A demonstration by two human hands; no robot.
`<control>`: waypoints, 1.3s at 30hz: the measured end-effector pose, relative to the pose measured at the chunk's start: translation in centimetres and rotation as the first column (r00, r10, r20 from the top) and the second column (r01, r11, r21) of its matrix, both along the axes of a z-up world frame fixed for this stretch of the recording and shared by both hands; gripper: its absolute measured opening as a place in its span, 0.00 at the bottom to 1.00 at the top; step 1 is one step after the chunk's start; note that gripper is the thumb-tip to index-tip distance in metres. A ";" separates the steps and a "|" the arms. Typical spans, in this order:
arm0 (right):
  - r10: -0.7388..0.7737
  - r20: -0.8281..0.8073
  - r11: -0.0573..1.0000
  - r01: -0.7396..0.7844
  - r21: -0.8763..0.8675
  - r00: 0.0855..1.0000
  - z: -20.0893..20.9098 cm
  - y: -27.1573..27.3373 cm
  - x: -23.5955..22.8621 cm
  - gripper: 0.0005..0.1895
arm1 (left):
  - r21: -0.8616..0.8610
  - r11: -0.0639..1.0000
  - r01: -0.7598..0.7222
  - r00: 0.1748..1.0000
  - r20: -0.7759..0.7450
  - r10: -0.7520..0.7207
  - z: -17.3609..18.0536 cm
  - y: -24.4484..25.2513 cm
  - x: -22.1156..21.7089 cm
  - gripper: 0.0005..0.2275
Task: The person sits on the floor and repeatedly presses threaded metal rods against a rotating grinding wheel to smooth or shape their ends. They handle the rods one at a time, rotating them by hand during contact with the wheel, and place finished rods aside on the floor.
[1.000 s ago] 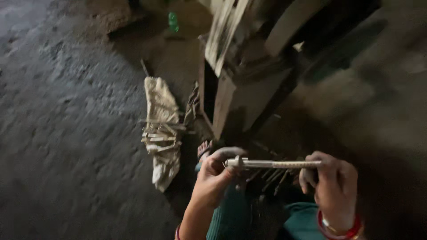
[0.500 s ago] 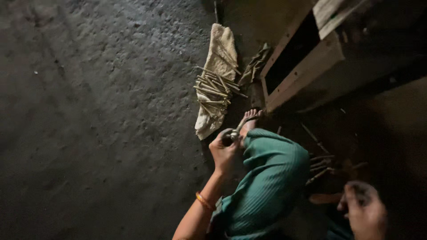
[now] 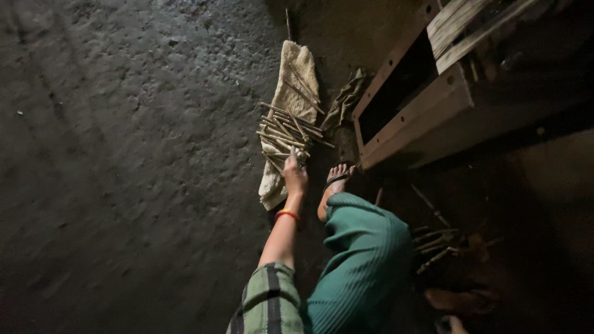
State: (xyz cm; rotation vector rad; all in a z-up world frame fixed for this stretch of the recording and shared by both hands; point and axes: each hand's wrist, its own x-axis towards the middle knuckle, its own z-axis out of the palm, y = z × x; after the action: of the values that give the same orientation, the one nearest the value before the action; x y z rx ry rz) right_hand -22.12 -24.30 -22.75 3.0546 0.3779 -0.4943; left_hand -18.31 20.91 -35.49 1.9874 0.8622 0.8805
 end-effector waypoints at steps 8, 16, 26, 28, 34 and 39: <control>0.188 -0.092 0.978 -0.179 0.103 0.978 -3.6 4.0 -3.0 0.13 | -0.045 0.944 0.326 0.924 0.226 -0.308 -0.2 -8.3 -3.8 0.29; 0.084 -0.089 0.975 -0.063 0.215 0.993 -7.6 -2.5 -8.4 0.11 | -0.019 0.991 0.135 0.990 0.052 -0.134 5.1 -5.8 -18.0 0.12; -0.145 -0.393 0.798 0.343 0.496 0.908 -12.5 -4.2 -8.6 0.17 | 0.129 0.983 0.127 0.991 0.024 -0.131 21.7 -7.3 -16.5 0.10; -0.204 -0.418 0.812 0.392 0.433 0.885 -13.4 -4.5 -7.5 0.17 | 0.466 0.880 0.091 0.989 -0.146 -0.025 22.3 -7.9 -16.3 0.10; -0.608 -0.404 0.409 0.706 0.578 0.683 -13.5 -6.0 -4.3 0.16 | 0.650 0.748 0.135 0.966 -0.255 0.048 21.5 -7.0 -16.7 0.06; -0.712 -0.239 0.316 0.606 0.730 0.660 -12.0 -5.9 -0.5 0.14 | 0.697 0.695 0.177 0.941 -0.326 0.087 20.1 -4.9 -16.3 0.09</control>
State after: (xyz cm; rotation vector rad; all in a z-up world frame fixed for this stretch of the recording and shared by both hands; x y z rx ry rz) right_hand -22.63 -30.25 -34.77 3.9462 -1.0831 -0.0940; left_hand -34.62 16.04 -15.40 2.9139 0.6880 0.9533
